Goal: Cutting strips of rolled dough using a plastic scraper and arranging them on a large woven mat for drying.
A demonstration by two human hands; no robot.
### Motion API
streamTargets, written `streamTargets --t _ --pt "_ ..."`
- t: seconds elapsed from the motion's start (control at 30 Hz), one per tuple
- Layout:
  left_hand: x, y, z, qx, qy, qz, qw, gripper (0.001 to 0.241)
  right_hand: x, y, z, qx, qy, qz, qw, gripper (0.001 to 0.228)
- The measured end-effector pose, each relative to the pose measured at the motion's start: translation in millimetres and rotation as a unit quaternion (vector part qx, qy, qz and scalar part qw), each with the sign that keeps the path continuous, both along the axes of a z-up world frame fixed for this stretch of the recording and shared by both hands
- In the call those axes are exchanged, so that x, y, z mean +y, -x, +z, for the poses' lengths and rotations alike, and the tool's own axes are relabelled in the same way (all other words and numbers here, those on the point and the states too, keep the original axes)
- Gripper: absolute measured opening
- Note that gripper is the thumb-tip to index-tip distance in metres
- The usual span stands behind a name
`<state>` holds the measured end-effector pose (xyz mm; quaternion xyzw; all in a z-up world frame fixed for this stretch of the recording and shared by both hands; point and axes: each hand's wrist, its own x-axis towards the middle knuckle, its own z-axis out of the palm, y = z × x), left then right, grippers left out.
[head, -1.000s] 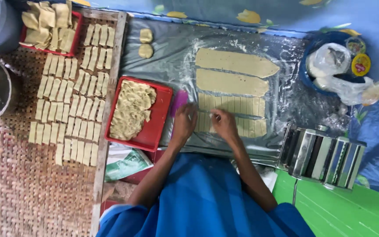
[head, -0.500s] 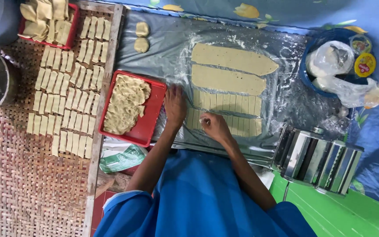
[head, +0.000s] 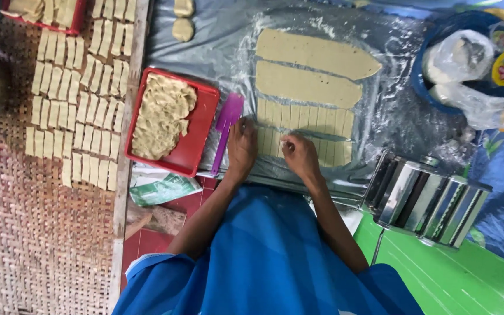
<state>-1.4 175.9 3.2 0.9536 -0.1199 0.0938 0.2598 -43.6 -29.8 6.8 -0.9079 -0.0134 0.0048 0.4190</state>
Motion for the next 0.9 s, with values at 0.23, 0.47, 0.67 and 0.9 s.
streamTargets --t 0.23,0.47,0.67,0.9 --pt "8.4 -6.7 -11.2 -0.004 0.025 -0.002 1.0 0.019 44.8 -29.0 22.0 -0.025 -0.008 0.016 1.0 0.019" --pt "15.3 -14.6 -11.3 0.063 0.096 0.011 0.993 0.012 56.6 -40.4 6.9 0.004 0.072 0.072 0.995 0.021" --pt "20.9 5.2 11.8 0.101 0.165 0.009 0.981 0.011 62.2 -47.6 1.1 0.017 0.066 0.065 0.996 0.016" --pt "25.8 14.1 51.9 0.147 0.321 0.059 0.934 0.007 65.7 -52.8 11.1 0.008 0.061 0.074 0.995 0.01"
